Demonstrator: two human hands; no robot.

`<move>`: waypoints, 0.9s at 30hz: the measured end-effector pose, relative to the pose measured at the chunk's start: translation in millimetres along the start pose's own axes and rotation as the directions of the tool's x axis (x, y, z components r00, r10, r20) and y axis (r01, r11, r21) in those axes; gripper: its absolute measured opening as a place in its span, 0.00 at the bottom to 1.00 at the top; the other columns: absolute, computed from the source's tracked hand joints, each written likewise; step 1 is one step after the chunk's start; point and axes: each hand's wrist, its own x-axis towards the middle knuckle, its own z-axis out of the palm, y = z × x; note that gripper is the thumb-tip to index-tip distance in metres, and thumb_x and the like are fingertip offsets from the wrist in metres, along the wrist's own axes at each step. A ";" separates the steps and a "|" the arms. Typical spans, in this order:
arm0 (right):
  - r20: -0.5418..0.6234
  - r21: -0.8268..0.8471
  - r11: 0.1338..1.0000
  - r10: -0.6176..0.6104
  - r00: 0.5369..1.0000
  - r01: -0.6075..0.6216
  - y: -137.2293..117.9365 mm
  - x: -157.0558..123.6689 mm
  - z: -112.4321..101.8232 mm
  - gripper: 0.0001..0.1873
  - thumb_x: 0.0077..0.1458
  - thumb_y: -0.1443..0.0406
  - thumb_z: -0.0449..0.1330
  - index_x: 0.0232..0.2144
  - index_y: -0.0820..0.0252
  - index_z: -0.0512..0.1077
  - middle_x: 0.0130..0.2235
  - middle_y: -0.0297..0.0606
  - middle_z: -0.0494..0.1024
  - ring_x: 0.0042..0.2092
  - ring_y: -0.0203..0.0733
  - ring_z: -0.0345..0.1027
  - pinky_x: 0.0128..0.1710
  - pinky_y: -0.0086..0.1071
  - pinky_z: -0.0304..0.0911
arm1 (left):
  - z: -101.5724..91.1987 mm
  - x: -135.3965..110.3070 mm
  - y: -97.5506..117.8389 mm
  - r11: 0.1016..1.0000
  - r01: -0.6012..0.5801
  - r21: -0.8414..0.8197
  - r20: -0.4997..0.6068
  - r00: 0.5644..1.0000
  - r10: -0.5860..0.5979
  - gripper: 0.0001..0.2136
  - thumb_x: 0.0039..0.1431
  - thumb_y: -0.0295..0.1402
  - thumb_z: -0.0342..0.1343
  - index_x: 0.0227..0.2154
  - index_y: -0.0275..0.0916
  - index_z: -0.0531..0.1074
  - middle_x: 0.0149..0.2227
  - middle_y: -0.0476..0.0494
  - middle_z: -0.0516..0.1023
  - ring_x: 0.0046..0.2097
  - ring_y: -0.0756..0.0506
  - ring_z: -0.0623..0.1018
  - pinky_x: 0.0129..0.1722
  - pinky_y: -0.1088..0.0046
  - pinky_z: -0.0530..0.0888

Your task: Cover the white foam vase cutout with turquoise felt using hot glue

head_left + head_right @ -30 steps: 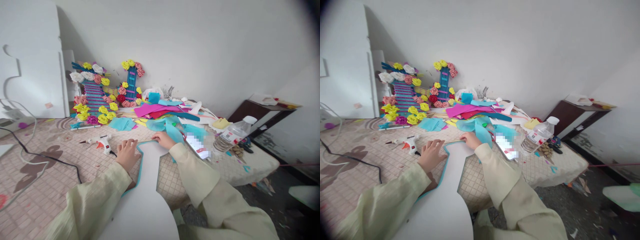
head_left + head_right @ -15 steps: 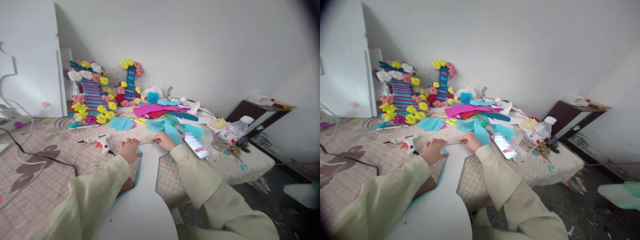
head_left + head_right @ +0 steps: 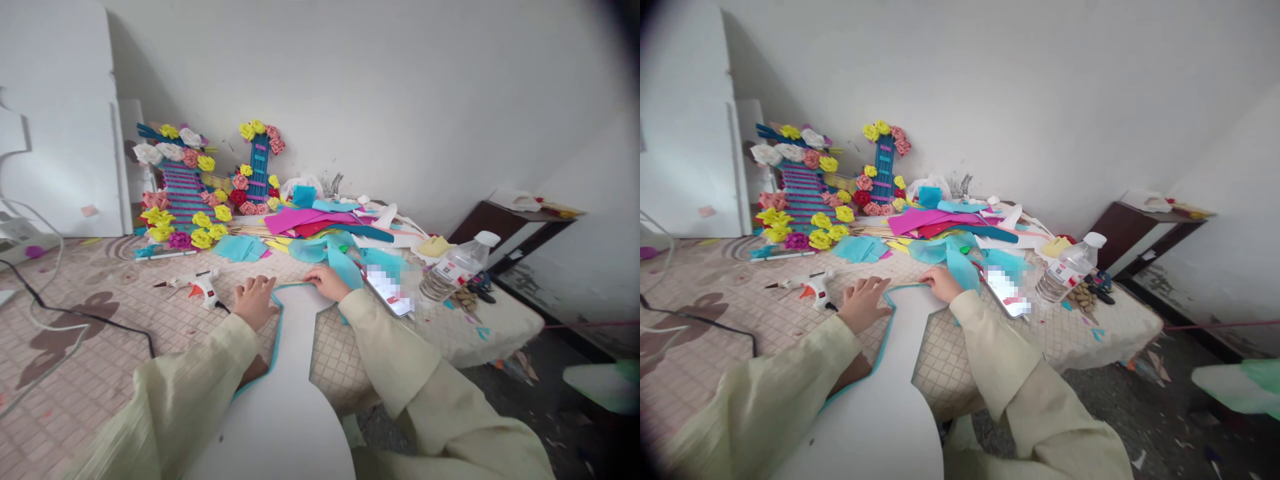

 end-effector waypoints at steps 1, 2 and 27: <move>0.005 0.000 1.000 -0.003 1.000 0.003 0.1 0.1 0.0 0.13 0.46 0.77 0.53 0.30 0.63 0.74 0.34 0.40 0.76 0.37 0.38 0.67 0.40 0.31 0.61 | -0.1 0.1 -0.1 1.000 -0.002 -0.003 0.000 1.000 0.002 0.27 0.46 0.37 0.52 0.51 0.43 0.54 0.52 0.41 0.59 0.50 0.38 0.58 0.43 0.56 0.58; 0.012 0.001 1.000 -0.009 1.000 0.009 0.3 0.1 0.0 0.13 0.46 0.77 0.53 0.30 0.63 0.75 0.34 0.40 0.76 0.37 0.38 0.67 0.40 0.31 0.61 | -0.1 0.2 -0.2 1.000 -0.007 -0.006 0.003 1.000 0.007 0.26 0.47 0.36 0.52 0.51 0.43 0.54 0.52 0.41 0.59 0.50 0.38 0.58 0.43 0.57 0.58; 0.075 0.002 0.998 -0.065 0.995 0.065 2.3 1.4 -2.5 0.11 0.47 0.76 0.54 0.30 0.61 0.75 0.33 0.38 0.76 0.37 0.36 0.68 0.39 0.29 0.61 | 4.9 1.0 -1.6 0.999 -0.022 -0.041 0.023 0.999 0.023 0.17 0.47 0.35 0.52 0.43 0.44 0.65 0.48 0.47 0.65 0.48 0.40 0.59 0.43 0.54 0.57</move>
